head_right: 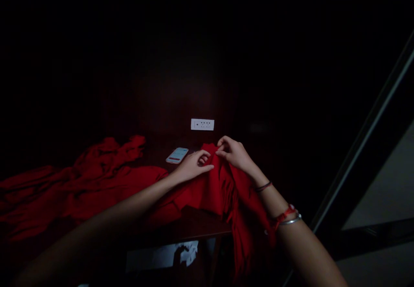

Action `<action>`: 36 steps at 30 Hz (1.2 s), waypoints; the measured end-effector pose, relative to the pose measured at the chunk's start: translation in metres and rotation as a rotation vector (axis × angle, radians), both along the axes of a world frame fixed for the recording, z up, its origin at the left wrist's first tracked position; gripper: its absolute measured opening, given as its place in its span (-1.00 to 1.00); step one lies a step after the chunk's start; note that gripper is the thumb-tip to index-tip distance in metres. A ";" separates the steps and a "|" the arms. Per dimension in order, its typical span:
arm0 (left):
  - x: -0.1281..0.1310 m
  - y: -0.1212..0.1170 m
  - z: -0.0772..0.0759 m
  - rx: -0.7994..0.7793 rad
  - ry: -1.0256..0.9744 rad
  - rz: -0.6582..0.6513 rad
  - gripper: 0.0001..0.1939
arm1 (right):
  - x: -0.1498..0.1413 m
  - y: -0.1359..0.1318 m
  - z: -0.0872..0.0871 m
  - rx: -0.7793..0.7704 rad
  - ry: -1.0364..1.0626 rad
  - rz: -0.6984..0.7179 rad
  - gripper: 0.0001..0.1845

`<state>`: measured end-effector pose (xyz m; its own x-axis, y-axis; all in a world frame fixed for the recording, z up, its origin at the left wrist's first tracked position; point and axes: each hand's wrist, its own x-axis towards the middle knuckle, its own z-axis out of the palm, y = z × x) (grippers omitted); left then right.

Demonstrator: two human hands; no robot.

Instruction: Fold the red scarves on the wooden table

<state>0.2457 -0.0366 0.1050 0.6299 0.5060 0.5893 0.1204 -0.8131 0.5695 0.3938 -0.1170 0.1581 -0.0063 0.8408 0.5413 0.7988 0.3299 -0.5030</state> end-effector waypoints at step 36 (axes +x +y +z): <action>-0.038 0.044 0.006 0.258 0.412 0.313 -0.72 | 0.003 0.012 0.046 -0.081 -0.573 -0.503 -0.62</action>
<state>0.2079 0.0074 0.1112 0.6769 0.5778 0.4560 0.5476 -0.8093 0.2127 0.3969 -0.1046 0.2043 0.1268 0.8537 0.5051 0.9862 -0.1631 0.0280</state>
